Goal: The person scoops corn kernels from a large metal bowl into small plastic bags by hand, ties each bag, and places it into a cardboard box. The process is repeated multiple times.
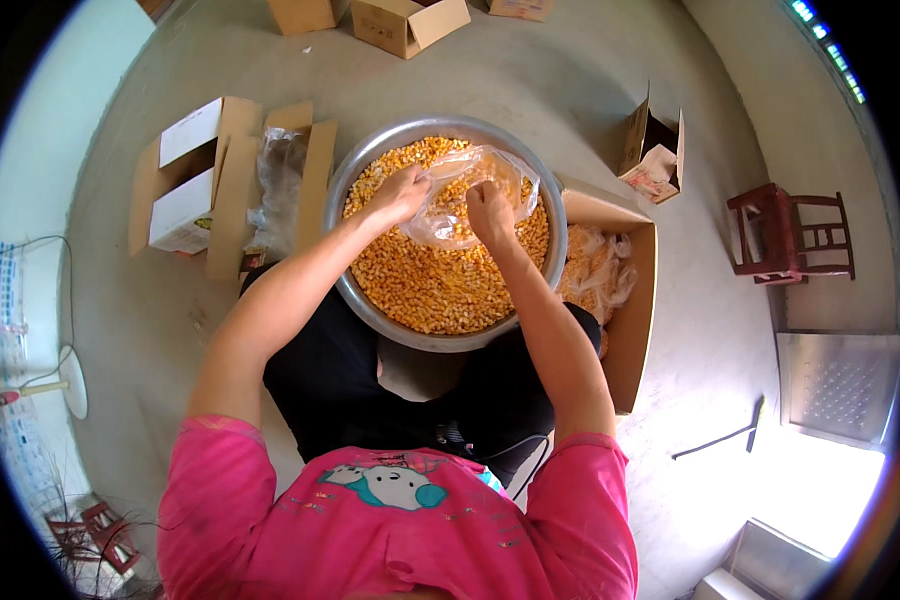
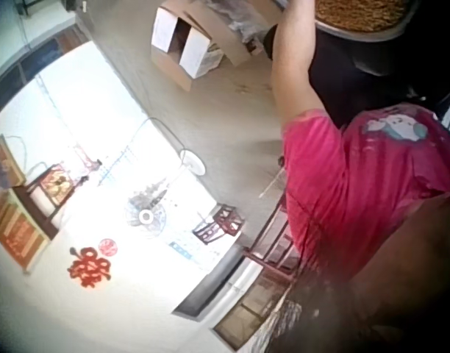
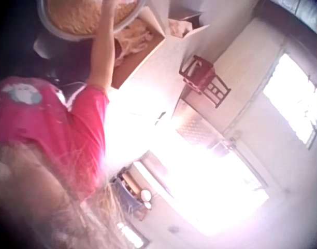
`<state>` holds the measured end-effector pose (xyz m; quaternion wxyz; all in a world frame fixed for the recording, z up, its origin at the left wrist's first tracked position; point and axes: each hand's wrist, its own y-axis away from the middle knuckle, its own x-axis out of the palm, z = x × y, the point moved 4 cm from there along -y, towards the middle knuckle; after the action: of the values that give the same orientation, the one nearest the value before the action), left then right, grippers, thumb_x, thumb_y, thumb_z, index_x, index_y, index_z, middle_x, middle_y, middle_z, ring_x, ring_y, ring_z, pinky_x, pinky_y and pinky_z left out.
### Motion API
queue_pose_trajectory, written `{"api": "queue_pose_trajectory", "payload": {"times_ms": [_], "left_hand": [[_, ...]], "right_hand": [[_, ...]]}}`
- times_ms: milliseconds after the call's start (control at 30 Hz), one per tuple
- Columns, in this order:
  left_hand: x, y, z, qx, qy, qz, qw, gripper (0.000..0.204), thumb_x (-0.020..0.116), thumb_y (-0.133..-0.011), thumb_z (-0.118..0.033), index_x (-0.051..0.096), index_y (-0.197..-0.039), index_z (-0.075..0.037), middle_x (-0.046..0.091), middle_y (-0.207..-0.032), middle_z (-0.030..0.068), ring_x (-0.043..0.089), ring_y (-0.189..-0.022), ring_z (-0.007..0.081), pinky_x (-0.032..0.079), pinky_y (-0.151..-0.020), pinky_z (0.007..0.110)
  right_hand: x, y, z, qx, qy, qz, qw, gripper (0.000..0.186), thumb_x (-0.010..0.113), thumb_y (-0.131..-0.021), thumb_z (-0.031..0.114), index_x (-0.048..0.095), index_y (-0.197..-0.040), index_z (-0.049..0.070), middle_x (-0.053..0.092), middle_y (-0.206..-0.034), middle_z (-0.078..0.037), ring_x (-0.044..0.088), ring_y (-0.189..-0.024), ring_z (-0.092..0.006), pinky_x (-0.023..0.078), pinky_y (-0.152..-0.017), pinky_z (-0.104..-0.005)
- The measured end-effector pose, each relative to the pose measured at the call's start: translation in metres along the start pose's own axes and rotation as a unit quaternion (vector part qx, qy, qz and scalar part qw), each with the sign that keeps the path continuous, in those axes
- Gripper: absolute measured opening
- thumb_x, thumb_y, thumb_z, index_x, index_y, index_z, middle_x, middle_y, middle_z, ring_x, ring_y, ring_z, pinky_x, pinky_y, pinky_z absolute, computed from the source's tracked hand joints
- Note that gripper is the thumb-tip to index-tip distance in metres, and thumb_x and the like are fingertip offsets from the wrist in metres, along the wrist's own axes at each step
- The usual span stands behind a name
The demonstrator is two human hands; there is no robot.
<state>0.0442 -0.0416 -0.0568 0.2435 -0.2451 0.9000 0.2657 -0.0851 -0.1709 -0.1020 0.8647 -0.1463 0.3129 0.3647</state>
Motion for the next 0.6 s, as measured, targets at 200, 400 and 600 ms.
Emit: {"api": "queue_pose_trajectory", "payload": {"times_ms": [200,400,600], "left_hand": [[-0.002,-0.01,0.008,0.055,0.022,-0.049,0.997,0.032,0.046,-0.096,-0.027,0.055,-0.108,0.001,0.063,-0.086,0.0138,0.061,-0.073,0.023,0.05,-0.066,0.039],[0.003,-0.009,-0.006,0.02,0.014,-0.001,1.0,0.033,0.046,-0.096,-0.027,0.056,-0.109,0.001,0.063,-0.085,0.0145,0.062,-0.073,0.0245,0.05,-0.066,0.039],[0.004,-0.01,-0.007,0.002,0.022,0.012,1.0,0.032,0.045,-0.097,-0.026,0.055,-0.113,0.0,0.062,-0.082,0.0099,0.057,-0.062,0.0183,0.048,-0.054,0.035]], "right_hand": [[0.023,0.075,0.063,-0.117,0.018,0.214,0.97,0.021,0.055,-0.089,0.021,0.06,-0.087,0.001,0.062,-0.079,-0.018,0.061,-0.072,-0.0292,0.049,-0.068,-0.0388],[0.055,0.118,0.06,-0.294,0.186,0.161,0.923,0.028,0.063,-0.082,0.031,0.056,-0.09,0.005,0.057,-0.087,-0.018,0.06,-0.081,-0.0362,0.05,-0.069,-0.047],[0.06,0.134,0.07,-0.226,0.205,0.212,0.928,0.031,0.058,-0.086,0.036,0.054,-0.091,0.005,0.059,-0.086,-0.017,0.062,-0.079,-0.0364,0.049,-0.067,-0.0497]]}}
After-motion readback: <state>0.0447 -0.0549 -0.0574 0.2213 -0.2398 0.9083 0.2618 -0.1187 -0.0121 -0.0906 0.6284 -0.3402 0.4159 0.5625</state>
